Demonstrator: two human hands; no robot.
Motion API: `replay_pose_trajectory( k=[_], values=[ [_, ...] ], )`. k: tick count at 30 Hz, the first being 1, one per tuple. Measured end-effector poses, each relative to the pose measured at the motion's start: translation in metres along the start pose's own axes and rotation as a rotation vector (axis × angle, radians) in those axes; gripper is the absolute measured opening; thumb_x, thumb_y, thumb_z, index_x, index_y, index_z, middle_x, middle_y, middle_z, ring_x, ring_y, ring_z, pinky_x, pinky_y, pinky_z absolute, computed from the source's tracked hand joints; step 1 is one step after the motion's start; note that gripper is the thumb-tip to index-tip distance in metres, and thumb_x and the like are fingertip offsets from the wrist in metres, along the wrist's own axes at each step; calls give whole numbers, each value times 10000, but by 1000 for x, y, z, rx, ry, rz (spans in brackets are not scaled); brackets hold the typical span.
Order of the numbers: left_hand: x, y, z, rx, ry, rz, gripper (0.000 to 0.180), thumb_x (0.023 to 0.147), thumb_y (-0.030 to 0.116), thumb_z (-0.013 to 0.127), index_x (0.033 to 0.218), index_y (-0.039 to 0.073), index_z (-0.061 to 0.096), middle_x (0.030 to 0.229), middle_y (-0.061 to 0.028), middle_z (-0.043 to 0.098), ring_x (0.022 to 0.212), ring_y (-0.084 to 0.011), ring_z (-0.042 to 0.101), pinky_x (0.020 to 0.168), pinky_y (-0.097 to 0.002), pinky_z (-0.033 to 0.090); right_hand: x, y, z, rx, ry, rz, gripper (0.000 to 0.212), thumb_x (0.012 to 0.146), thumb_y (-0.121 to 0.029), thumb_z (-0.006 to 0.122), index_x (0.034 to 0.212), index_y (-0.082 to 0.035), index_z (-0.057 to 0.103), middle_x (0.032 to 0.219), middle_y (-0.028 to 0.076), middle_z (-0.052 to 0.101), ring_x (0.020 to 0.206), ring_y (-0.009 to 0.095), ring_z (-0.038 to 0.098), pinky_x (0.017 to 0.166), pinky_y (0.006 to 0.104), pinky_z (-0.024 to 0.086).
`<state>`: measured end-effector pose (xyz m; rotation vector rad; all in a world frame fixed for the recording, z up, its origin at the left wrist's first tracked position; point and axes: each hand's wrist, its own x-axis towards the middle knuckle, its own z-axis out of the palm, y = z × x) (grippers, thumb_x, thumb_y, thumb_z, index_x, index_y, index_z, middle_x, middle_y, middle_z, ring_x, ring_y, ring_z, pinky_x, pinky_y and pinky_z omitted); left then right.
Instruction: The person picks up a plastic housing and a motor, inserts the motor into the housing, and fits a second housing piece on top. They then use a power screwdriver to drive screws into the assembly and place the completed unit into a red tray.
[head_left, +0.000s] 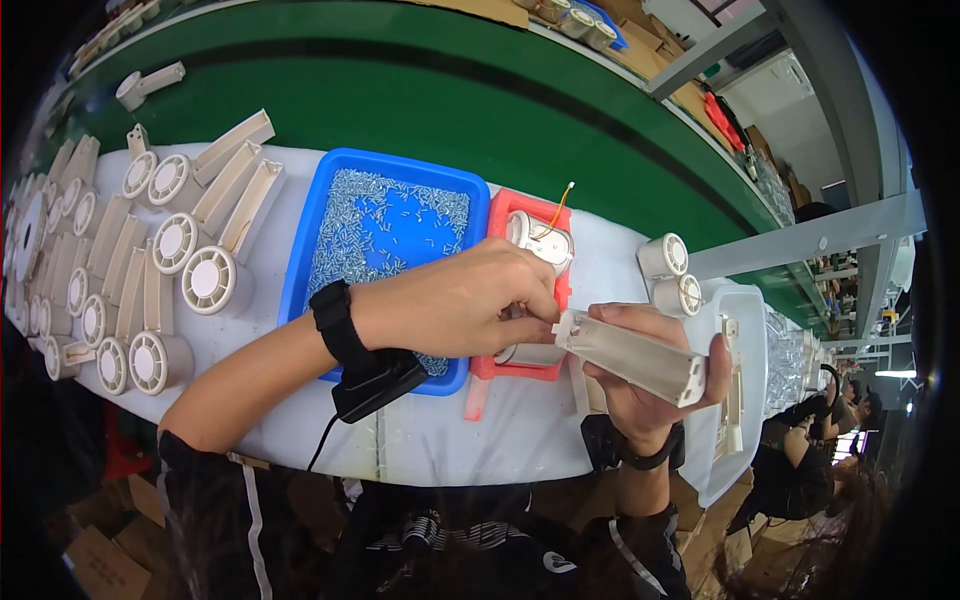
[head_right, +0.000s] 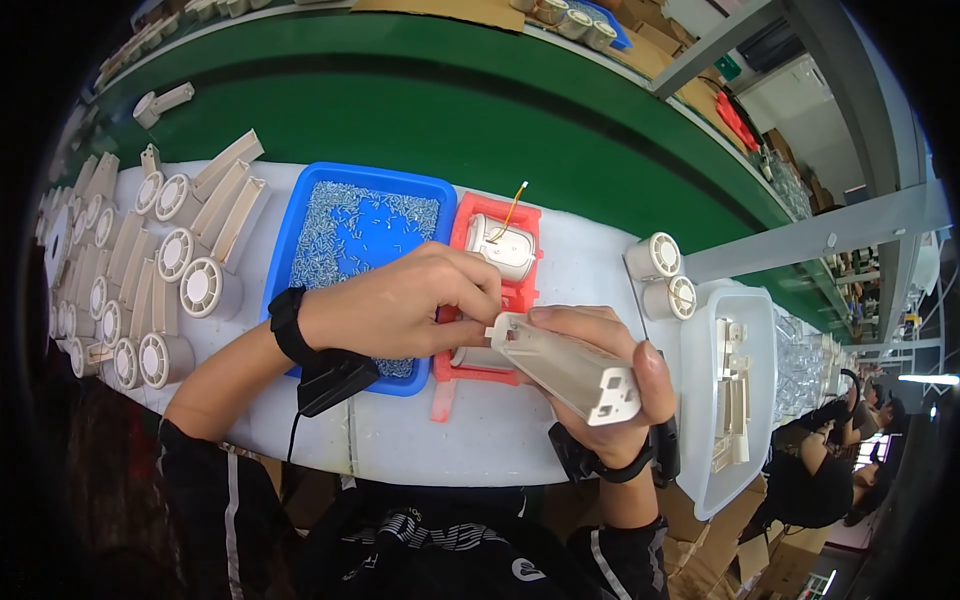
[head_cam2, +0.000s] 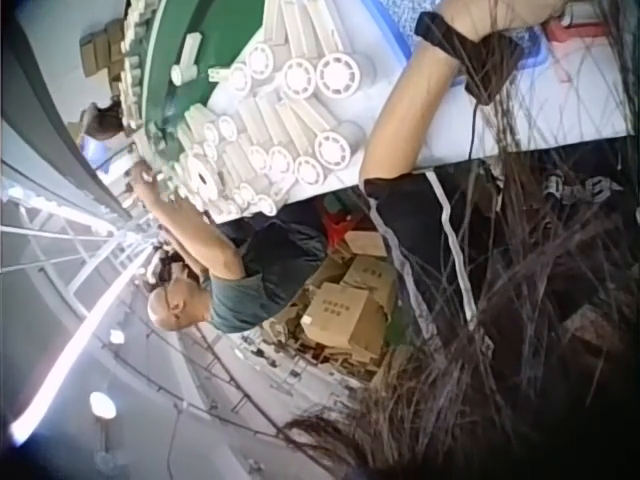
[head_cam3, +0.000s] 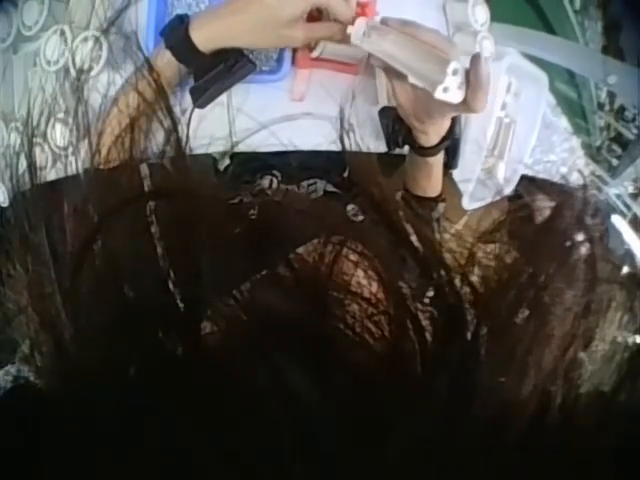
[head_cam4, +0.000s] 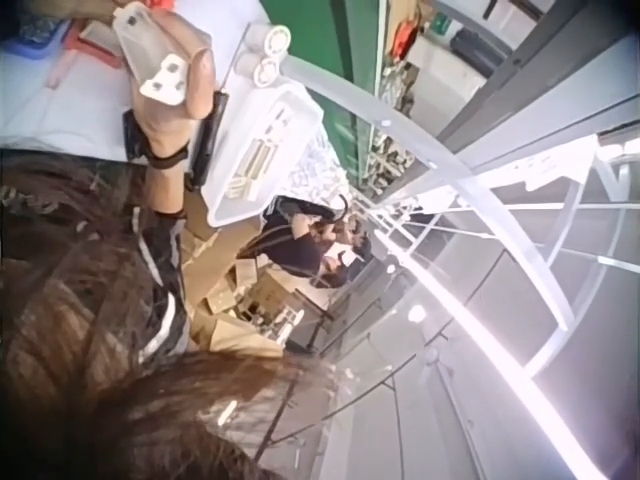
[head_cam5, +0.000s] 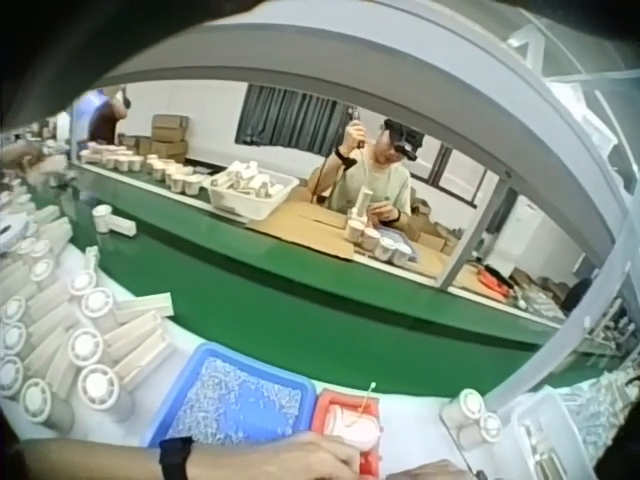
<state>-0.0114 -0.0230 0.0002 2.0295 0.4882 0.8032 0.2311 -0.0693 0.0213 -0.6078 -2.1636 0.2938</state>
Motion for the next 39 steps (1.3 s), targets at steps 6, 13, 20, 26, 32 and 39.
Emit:
replay_pose_trajectory(
  k=[6, 13, 20, 26, 32, 39],
  values=[
    [-4, -4, 2, 129, 131, 42, 345, 799, 100, 846, 1093, -16, 709, 940, -133, 663, 839, -316, 661, 766, -410, 530, -12, 10, 5, -22, -26, 76, 1156, 783, 46, 877, 1582, -185, 74, 1184, 259, 689, 970, 325, 741, 771, 378, 638],
    [-8, 9, -9, 162, -107, -262, 696, 716, 176, 916, 1291, -25, 581, 1180, -183, 664, 1074, -373, 659, 919, -444, 531, -22, 12, 0, -168, -260, 147, 1194, 824, -39, 883, 1600, -106, -23, 1275, 255, 614, 1071, 348, 716, 919, 469, 615],
    [-13, -1, 0, 248, -43, -89, 673, 671, 180, 929, 1232, -31, 622, 1174, -197, 666, 1123, -374, 643, 947, -441, 527, -29, 18, -4, -3, -276, 207, 1213, 783, 20, 896, 1622, -62, 23, 1349, 233, 532, 1162, 348, 667, 954, 455, 613],
    [-9, 4, -2, 176, -92, -99, 586, 663, 187, 929, 1132, -45, 664, 1089, -180, 652, 1084, -372, 624, 932, -442, 518, -4, 2, -9, -40, -376, 105, 1142, 779, 22, 898, 1618, -44, 127, 1342, 217, 546, 1167, 340, 661, 963, 456, 600],
    [-9, 8, -2, 210, -78, -88, 525, 656, 171, 923, 1066, -43, 673, 1055, -168, 633, 1060, -374, 608, 924, -442, 508, 15, -9, -7, -73, -354, 213, 958, 780, 51, 842, 1576, -109, 333, 1125, 199, 665, 876, 369, 696, 719, 419, 591],
    [-11, 12, 0, 235, -53, -76, 513, 659, 162, 924, 1058, -36, 669, 1083, -164, 630, 1089, -363, 603, 941, -436, 502, 13, -3, -7, -52, -302, 79, 874, 767, 62, 828, 1511, -132, 412, 1102, 197, 685, 825, 368, 707, 667, 404, 590]
  ],
)
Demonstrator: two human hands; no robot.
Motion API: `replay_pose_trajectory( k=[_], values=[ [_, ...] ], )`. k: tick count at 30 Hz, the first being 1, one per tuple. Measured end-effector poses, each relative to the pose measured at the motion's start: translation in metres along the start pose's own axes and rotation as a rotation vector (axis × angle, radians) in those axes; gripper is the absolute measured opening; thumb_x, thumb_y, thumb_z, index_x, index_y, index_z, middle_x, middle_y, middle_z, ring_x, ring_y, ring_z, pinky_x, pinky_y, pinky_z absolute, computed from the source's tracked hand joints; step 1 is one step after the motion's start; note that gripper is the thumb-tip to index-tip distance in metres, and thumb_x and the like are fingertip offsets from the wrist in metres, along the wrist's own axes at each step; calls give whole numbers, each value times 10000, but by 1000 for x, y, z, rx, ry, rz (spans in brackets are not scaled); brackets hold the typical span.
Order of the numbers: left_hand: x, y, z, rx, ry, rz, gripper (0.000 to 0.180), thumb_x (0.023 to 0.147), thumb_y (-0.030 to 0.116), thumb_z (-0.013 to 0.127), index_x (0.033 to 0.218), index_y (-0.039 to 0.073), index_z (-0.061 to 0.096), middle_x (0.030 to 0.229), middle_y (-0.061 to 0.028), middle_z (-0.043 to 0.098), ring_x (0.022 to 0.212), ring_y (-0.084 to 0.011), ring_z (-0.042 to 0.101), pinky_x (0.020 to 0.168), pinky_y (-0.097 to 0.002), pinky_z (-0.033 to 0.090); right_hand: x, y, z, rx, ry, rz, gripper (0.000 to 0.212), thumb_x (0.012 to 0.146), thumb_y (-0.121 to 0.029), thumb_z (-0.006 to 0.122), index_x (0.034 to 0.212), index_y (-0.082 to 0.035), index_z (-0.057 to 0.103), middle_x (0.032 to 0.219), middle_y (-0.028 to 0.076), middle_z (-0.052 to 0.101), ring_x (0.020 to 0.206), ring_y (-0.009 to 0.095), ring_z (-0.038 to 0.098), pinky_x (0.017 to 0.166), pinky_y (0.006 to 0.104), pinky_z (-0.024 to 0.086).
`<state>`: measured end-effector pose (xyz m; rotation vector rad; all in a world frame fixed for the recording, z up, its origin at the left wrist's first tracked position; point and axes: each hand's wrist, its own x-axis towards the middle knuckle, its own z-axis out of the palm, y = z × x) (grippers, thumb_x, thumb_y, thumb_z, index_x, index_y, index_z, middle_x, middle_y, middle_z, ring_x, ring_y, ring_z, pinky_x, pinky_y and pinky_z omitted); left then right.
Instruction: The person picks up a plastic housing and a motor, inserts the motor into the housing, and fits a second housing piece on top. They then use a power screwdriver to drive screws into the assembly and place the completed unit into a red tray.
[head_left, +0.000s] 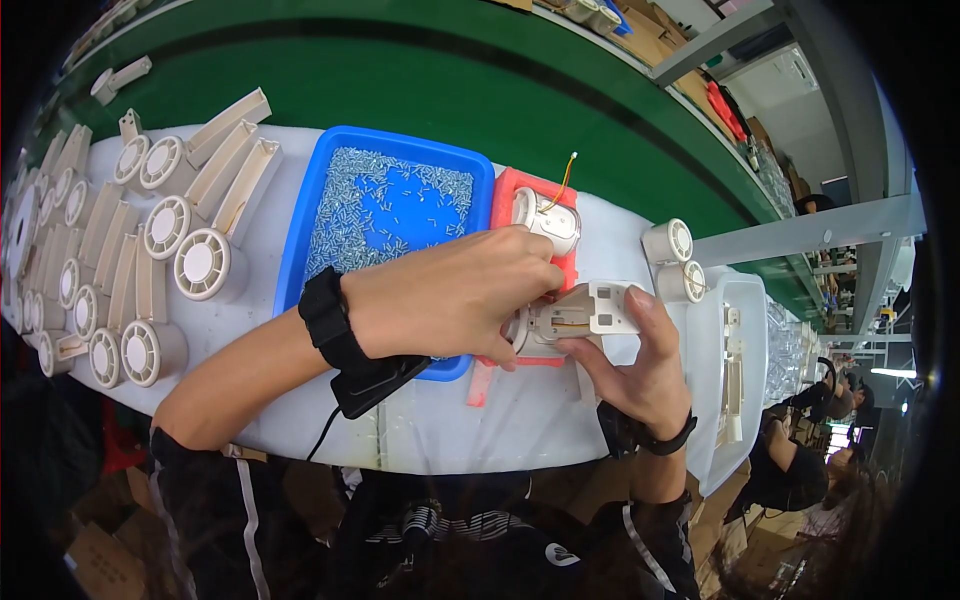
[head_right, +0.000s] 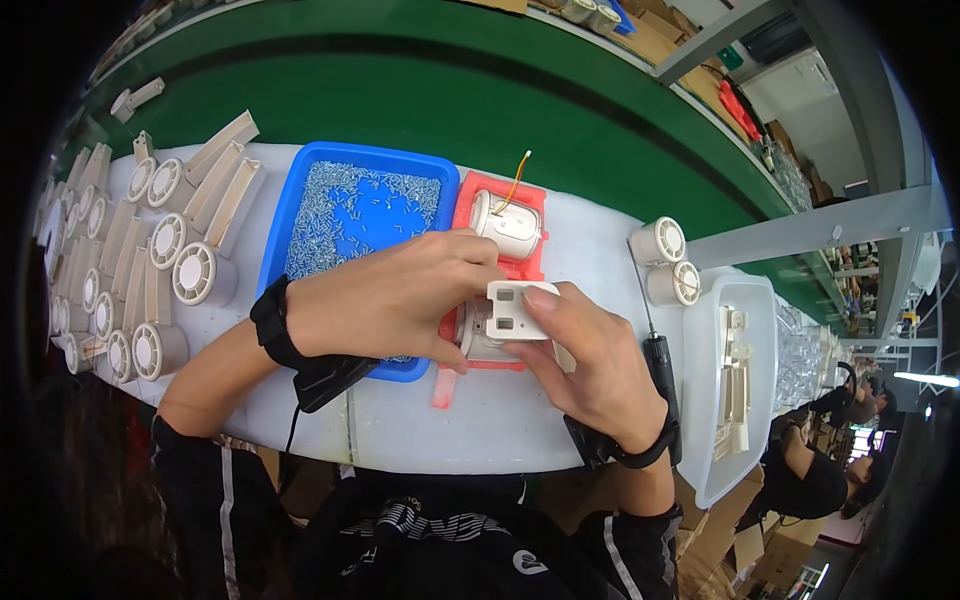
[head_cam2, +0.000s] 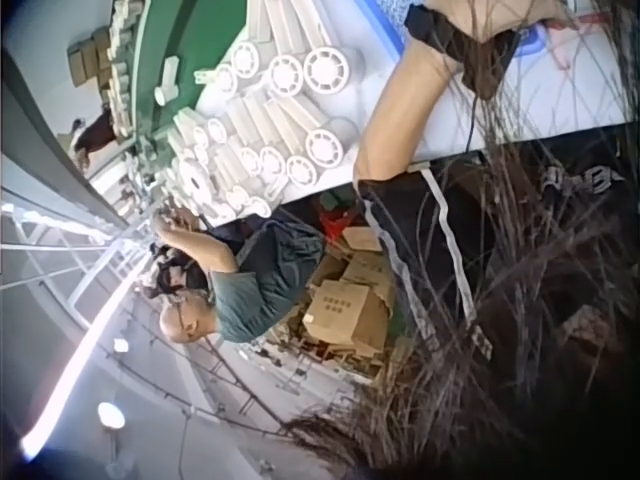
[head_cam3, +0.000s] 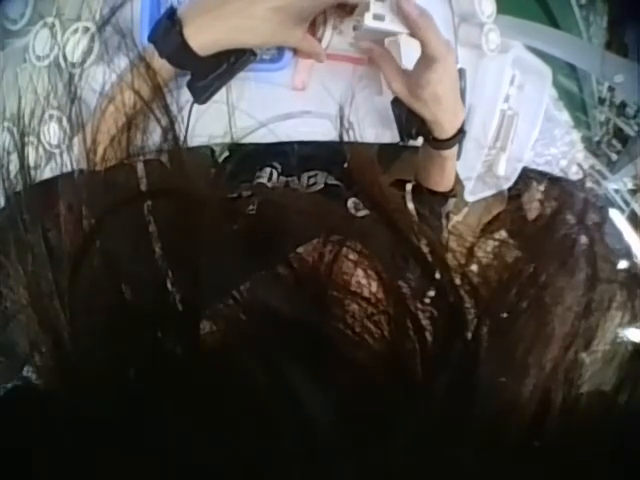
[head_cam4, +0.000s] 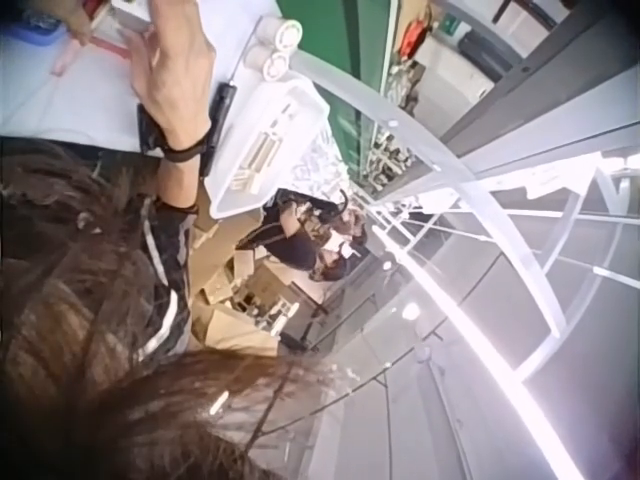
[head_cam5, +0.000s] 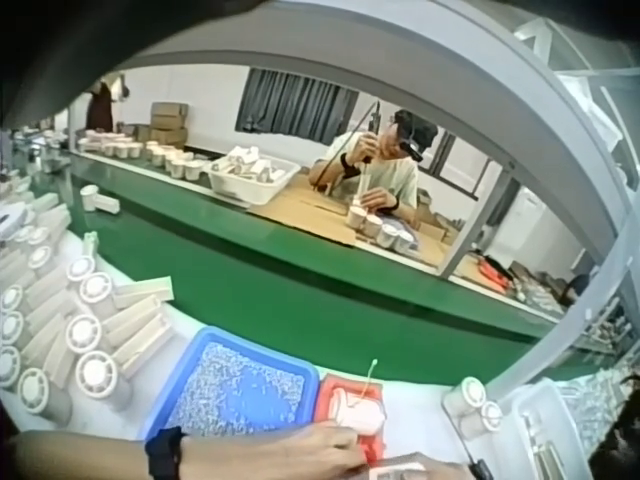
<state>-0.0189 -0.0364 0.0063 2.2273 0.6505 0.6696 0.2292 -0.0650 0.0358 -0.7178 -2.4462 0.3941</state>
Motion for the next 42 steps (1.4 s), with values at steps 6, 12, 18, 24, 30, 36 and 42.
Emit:
replay_pose_trajectory(
  k=[6, 12, 18, 24, 30, 36, 42],
  values=[
    [-1, -3, 5, 6, 64, 66, 530, 653, 118, 930, 1096, -27, 677, 1108, -151, 628, 1083, -347, 623, 918, -423, 519, -13, 18, 14, 135, 49, -86, 881, 749, 101, 814, 1485, -165, 410, 1119, 198, 697, 854, 369, 726, 665, 400, 600],
    [4, -13, -3, -84, -18, 51, 526, 616, 76, 933, 1077, -28, 701, 1026, -167, 685, 943, -344, 678, 809, -402, 548, -15, 17, 17, 203, 67, -45, 893, 734, 138, 795, 1460, -207, 404, 1161, 211, 707, 890, 377, 752, 682, 362, 627],
    [9, -14, -3, -150, -59, -4, 457, 551, 28, 923, 959, -43, 729, 822, -180, 718, 758, -349, 697, 687, -388, 545, -26, 22, 19, 288, -30, 95, 785, 736, 149, 772, 1377, -193, 476, 1172, 198, 719, 889, 357, 764, 692, 339, 641],
    [10, -16, -5, -112, -16, 53, 431, 533, 22, 922, 914, -53, 737, 785, -186, 706, 730, -352, 698, 661, -393, 545, 1, 10, 7, 112, -63, -64, 643, 708, 154, 759, 1247, -147, 580, 1171, 165, 729, 865, 334, 767, 658, 340, 643],
    [6, -19, -2, -129, -21, -2, 425, 549, 49, 945, 901, -69, 738, 805, -205, 718, 762, -361, 718, 682, -408, 558, 0, 9, 13, 98, -72, -66, 623, 724, 89, 782, 1274, -117, 573, 1186, 167, 714, 903, 330, 745, 696, 351, 625],
    [8, -16, -7, -113, -55, -13, 493, 562, 76, 937, 998, -15, 724, 846, -156, 697, 804, -329, 684, 746, -398, 541, -10, 16, 17, 169, 5, -35, 685, 752, -41, 836, 1368, -75, 539, 1224, 181, 678, 1013, 325, 702, 793, 377, 592],
    [1, -3, 7, 92, 1, 3, 578, 649, 110, 924, 1155, 19, 660, 1085, -149, 652, 1046, -347, 639, 915, -423, 528, -43, 8, 11, 155, 209, 18, 796, 780, -172, 891, 1463, -34, 505, 1263, 196, 643, 1122, 319, 658, 889, 402, 558]
  ],
)
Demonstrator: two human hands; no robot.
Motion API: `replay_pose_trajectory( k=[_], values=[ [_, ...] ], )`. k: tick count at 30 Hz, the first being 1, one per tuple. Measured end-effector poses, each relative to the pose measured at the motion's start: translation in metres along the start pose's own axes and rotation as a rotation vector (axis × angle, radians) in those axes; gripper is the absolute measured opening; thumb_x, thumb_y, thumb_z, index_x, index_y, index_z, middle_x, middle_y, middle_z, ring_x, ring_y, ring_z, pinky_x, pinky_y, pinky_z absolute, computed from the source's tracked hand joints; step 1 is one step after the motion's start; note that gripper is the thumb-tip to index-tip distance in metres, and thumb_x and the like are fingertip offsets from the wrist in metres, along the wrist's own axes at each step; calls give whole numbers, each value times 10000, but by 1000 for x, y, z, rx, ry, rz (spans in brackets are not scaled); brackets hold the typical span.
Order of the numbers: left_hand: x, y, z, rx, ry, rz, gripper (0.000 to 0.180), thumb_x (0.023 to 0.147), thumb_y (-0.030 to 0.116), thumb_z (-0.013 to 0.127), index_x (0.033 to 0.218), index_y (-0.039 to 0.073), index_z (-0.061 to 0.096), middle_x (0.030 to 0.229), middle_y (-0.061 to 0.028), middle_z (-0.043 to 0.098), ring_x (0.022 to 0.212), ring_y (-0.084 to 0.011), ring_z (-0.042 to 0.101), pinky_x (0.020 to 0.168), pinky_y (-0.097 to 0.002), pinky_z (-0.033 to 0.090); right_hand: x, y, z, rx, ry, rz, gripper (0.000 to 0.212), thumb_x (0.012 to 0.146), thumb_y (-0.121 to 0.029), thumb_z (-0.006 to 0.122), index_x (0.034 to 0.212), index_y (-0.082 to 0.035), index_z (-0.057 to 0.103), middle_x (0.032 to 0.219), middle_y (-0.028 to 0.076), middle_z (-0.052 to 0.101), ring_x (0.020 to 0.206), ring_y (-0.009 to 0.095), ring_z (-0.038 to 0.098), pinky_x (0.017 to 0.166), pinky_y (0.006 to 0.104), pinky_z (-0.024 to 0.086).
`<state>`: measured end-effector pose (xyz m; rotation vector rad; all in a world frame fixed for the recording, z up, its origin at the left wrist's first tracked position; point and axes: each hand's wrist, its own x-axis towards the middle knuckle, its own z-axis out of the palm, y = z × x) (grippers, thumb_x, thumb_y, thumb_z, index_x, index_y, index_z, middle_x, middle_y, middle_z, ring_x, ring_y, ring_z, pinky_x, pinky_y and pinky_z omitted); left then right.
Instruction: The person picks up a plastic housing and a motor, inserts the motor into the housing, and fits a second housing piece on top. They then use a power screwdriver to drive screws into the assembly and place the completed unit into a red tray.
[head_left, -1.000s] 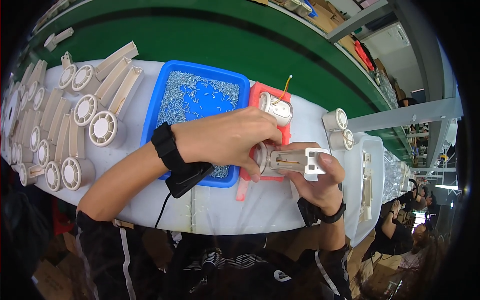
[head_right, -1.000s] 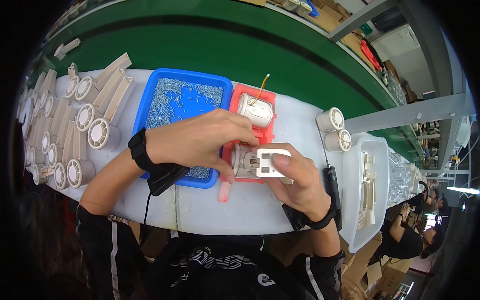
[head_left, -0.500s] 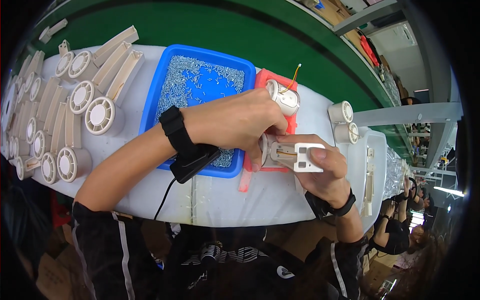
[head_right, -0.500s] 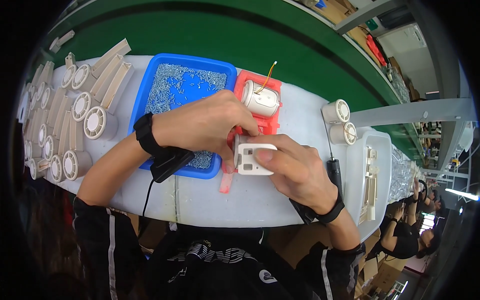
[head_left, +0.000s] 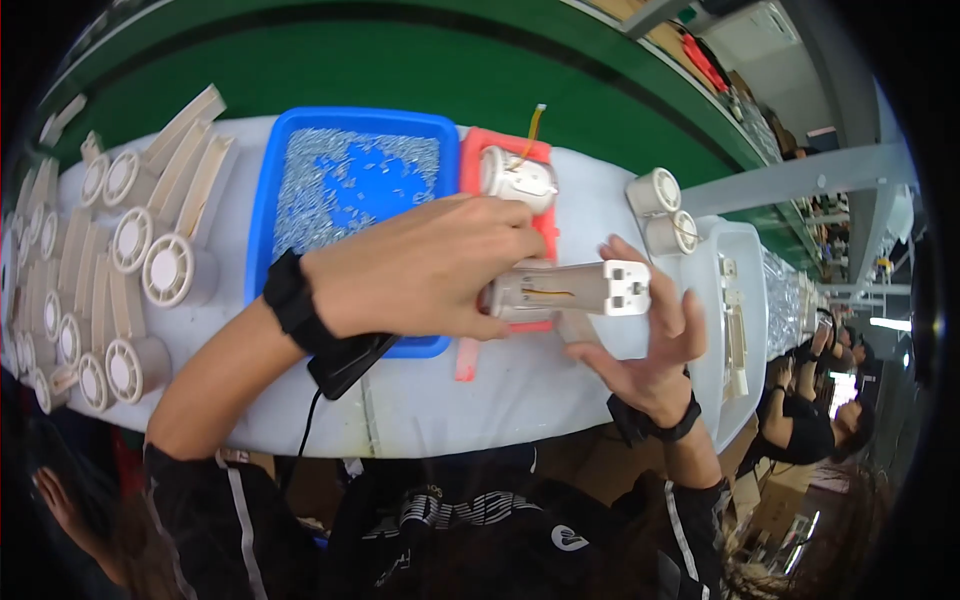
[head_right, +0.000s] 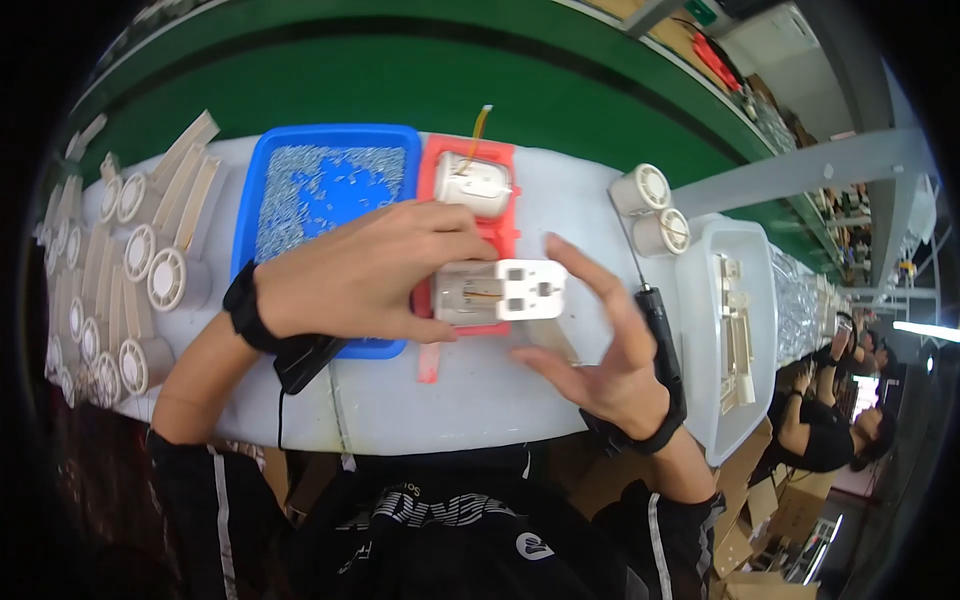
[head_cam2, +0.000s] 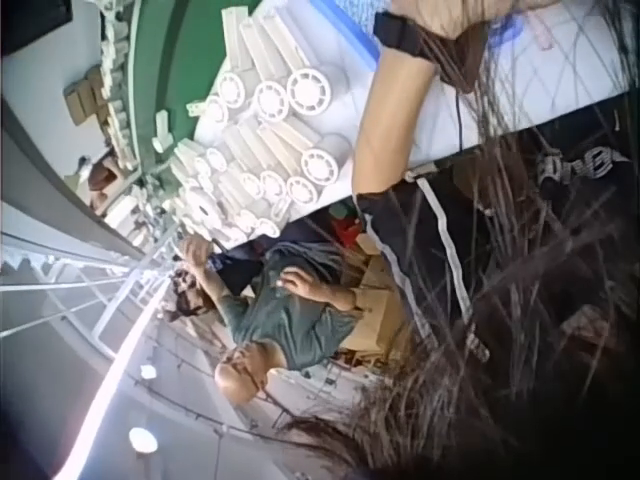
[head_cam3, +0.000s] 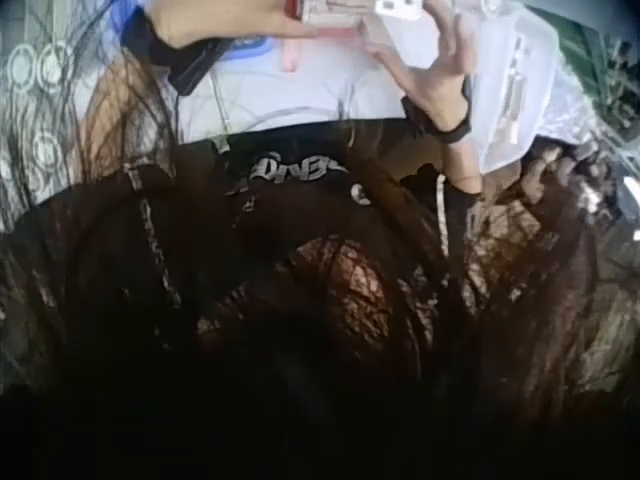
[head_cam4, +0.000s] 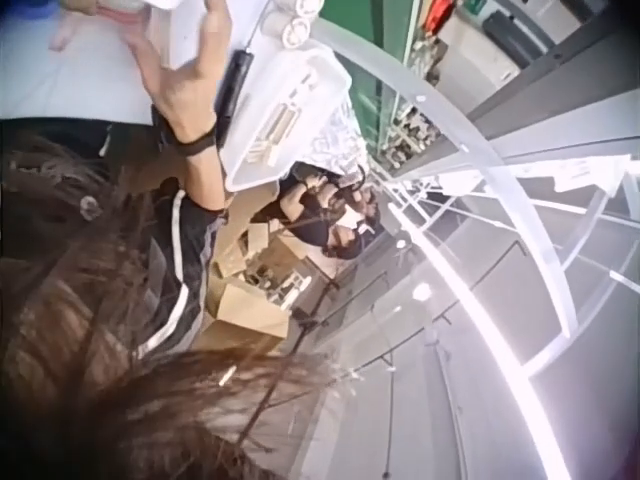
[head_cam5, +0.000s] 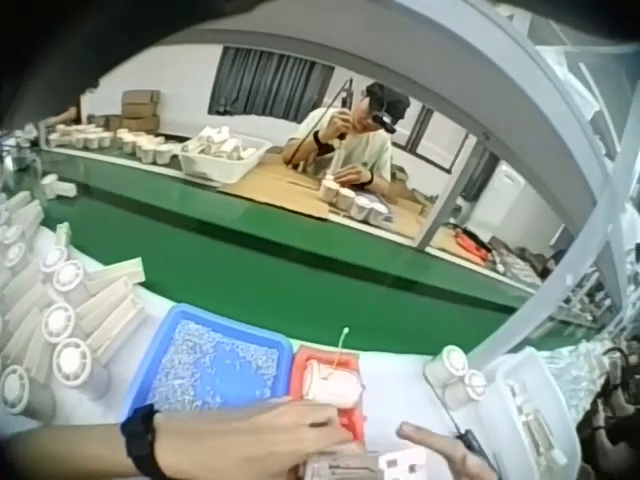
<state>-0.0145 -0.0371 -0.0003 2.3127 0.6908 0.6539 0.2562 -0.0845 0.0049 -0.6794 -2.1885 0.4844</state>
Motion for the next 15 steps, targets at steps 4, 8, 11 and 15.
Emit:
replay_pose_trajectory(
  k=[4, 8, 11, 15],
  values=[
    [-1, 9, -3, -55, 17, 18, 574, 682, 102, 906, 1191, -3, 662, 1138, -145, 652, 1088, -361, 631, 946, -429, 530, -30, -30, -38, -369, -110, 588, 799, 792, -291, 903, 1443, -14, 531, 1179, 167, 651, 1044, 307, 668, 837, 386, 556],
    [2, 7, -4, -71, -36, -56, 618, 684, 83, 902, 1247, 2, 661, 1175, -142, 661, 1077, -363, 643, 954, -433, 534, -52, -36, -28, -284, -312, 809, 805, 752, -223, 918, 1437, -51, 533, 1082, 125, 633, 837, 245, 667, 722, 364, 555],
    [4, 8, -8, -69, -71, -53, 642, 681, 83, 907, 1268, 4, 660, 1181, -141, 670, 1069, -358, 650, 938, -431, 539, -54, -31, -21, -296, -296, 667, 768, 748, -227, 908, 1409, -51, 559, 1006, 123, 633, 803, 266, 656, 700, 365, 548],
    [11, 8, -17, -30, -53, -19, 638, 677, 68, 907, 1265, 7, 668, 1172, -138, 688, 1065, -332, 662, 919, -405, 544, -34, -32, -10, -238, -318, 763, 691, 755, -215, 896, 1357, -48, 599, 971, 120, 657, 795, 283, 657, 695, 379, 545]
  ],
)
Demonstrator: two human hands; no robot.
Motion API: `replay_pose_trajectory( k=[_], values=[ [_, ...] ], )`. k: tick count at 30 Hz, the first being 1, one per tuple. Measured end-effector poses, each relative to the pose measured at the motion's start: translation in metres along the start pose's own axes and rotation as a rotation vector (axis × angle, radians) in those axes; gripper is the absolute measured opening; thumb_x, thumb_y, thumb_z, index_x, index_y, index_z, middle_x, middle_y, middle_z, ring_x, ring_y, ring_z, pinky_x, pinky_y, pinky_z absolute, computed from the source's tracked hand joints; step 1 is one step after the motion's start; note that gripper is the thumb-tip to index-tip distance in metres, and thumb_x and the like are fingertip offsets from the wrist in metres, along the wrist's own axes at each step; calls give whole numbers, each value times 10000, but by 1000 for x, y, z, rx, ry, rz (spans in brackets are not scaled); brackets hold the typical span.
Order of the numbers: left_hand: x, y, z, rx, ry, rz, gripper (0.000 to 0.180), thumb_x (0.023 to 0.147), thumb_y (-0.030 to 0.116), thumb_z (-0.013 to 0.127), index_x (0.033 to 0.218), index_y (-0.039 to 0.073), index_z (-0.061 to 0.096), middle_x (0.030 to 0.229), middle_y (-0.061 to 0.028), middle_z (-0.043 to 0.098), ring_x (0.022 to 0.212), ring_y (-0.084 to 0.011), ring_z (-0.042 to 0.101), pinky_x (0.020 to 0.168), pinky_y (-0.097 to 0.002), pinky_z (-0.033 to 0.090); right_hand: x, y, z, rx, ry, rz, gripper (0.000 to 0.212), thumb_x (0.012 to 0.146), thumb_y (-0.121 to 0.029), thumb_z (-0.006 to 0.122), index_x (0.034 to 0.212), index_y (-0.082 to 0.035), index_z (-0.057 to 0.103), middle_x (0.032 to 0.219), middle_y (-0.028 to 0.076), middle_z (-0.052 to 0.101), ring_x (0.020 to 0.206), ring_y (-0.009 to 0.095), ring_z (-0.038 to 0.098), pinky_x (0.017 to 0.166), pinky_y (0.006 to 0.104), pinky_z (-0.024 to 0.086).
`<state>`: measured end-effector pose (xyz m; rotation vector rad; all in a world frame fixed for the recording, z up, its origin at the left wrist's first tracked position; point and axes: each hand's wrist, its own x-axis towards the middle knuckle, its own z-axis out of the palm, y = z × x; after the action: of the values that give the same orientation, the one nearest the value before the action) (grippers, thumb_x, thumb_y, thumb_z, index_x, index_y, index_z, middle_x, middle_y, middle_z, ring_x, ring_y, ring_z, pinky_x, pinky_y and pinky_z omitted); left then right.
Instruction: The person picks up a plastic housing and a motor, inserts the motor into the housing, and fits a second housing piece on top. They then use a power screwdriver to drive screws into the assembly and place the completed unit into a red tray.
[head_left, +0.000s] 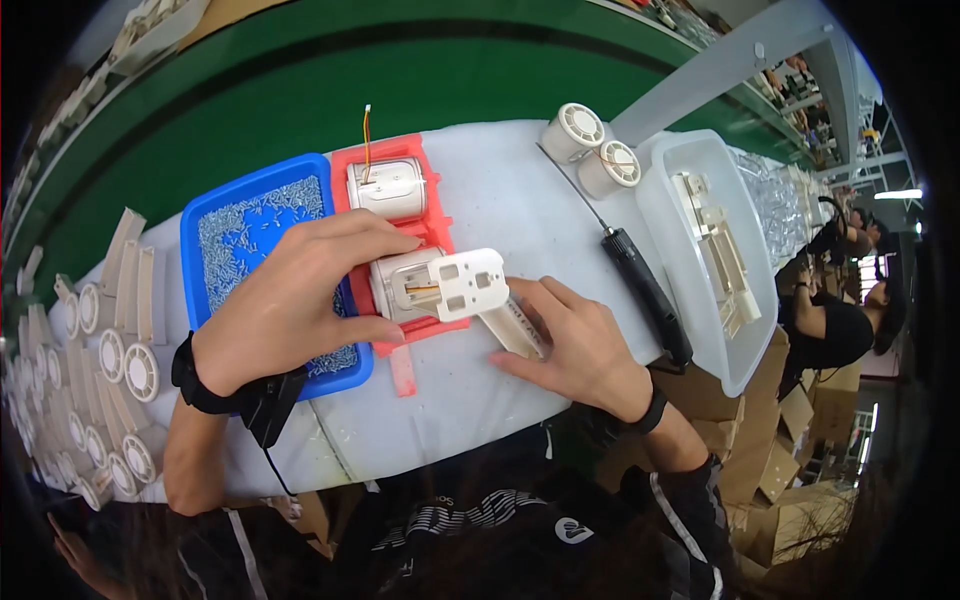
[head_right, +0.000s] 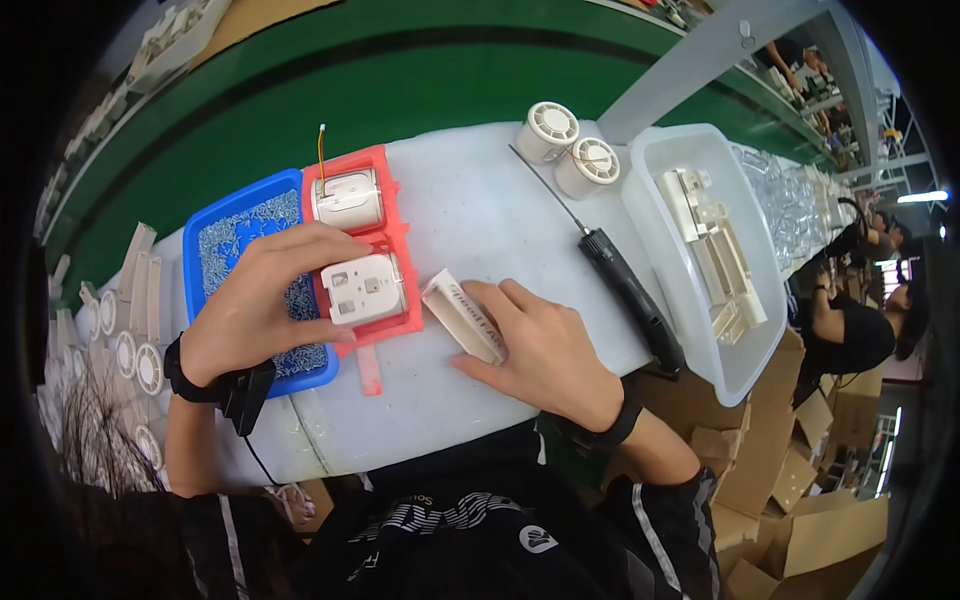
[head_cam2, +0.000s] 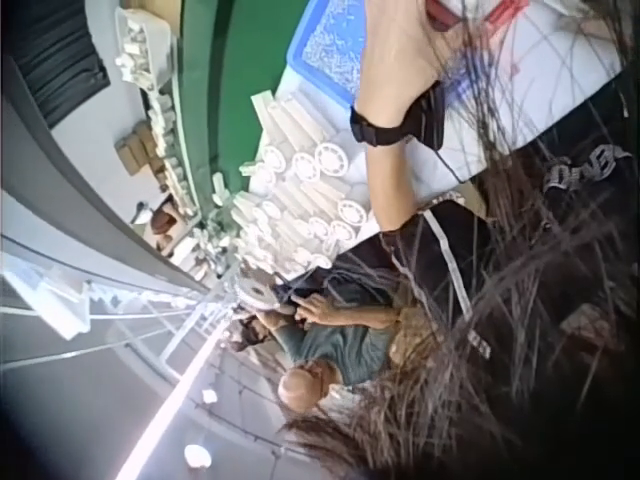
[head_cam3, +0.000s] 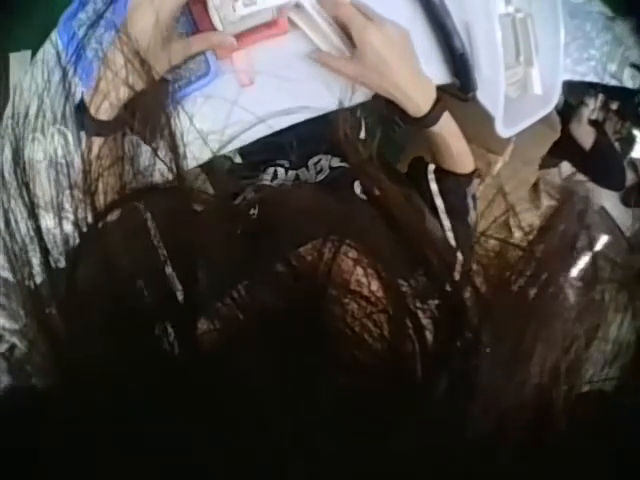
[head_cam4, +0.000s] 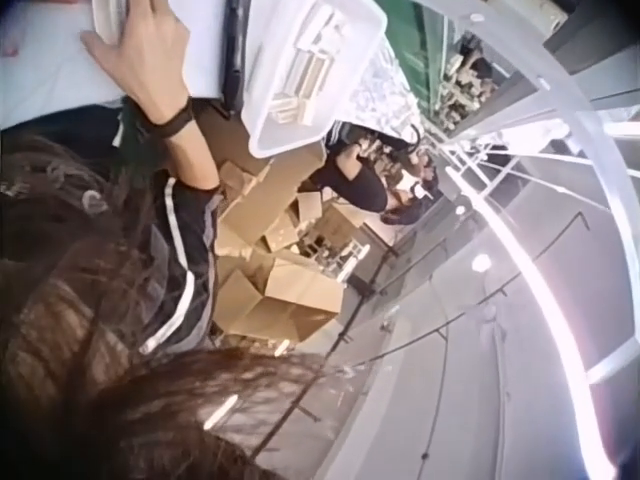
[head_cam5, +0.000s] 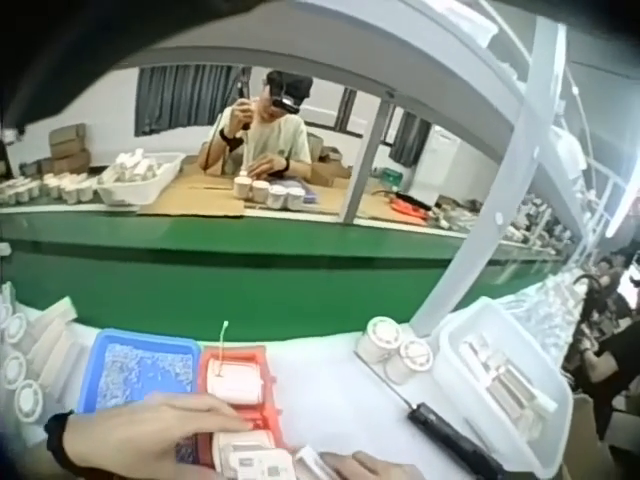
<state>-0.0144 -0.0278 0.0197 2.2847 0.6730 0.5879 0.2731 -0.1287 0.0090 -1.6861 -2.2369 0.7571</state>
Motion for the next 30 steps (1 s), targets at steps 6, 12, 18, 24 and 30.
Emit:
replay_pose_trajectory(
  k=[6, 12, 18, 24, 30],
  values=[
    [0, 7, -39, 41, 47, -114, 547, 753, 135, 894, 1233, 9, 665, 1162, -143, 702, 1050, -315, 682, 887, -384, 548, 6, 9, -27, -3, 113, -15, 593, 798, -150, 851, 1328, -38, 611, 966, 127, 676, 814, 286, 668, 723, 352, 548],
    [16, -35, -9, -28, 484, -139, 297, 869, 142, 804, 1140, 34, 748, 1209, -116, 725, 1085, -267, 688, 939, -351, 534, 24, 12, -70, 176, 359, -83, 513, 863, -46, 781, 1340, -27, 592, 1055, 101, 700, 952, 185, 687, 859, 313, 546],
    [26, -47, 7, -111, 481, -24, 178, 882, 71, 776, 1052, 19, 788, 1125, -114, 750, 1036, -261, 717, 910, -349, 561, 84, -17, -86, 537, 690, -521, 651, 902, -8, 772, 1457, -54, 433, 1251, 181, 653, 1172, 237, 645, 973, 361, 544],
    [22, -51, 12, -218, 537, -3, 106, 895, 68, 771, 977, 9, 803, 1039, -112, 763, 950, -252, 731, 860, -343, 575, 134, -19, -76, 467, 554, -740, 705, 907, -15, 790, 1457, -71, 353, 1276, 220, 639, 1193, 284, 656, 967, 380, 570],
    [17, -56, 11, -315, 574, -35, 108, 899, 87, 774, 963, 5, 805, 1026, -116, 766, 942, -245, 732, 852, -342, 575, 150, -12, -56, 622, 436, -704, 636, 891, 2, 803, 1394, -58, 417, 1289, 215, 632, 1185, 284, 677, 927, 370, 607]
  ],
)
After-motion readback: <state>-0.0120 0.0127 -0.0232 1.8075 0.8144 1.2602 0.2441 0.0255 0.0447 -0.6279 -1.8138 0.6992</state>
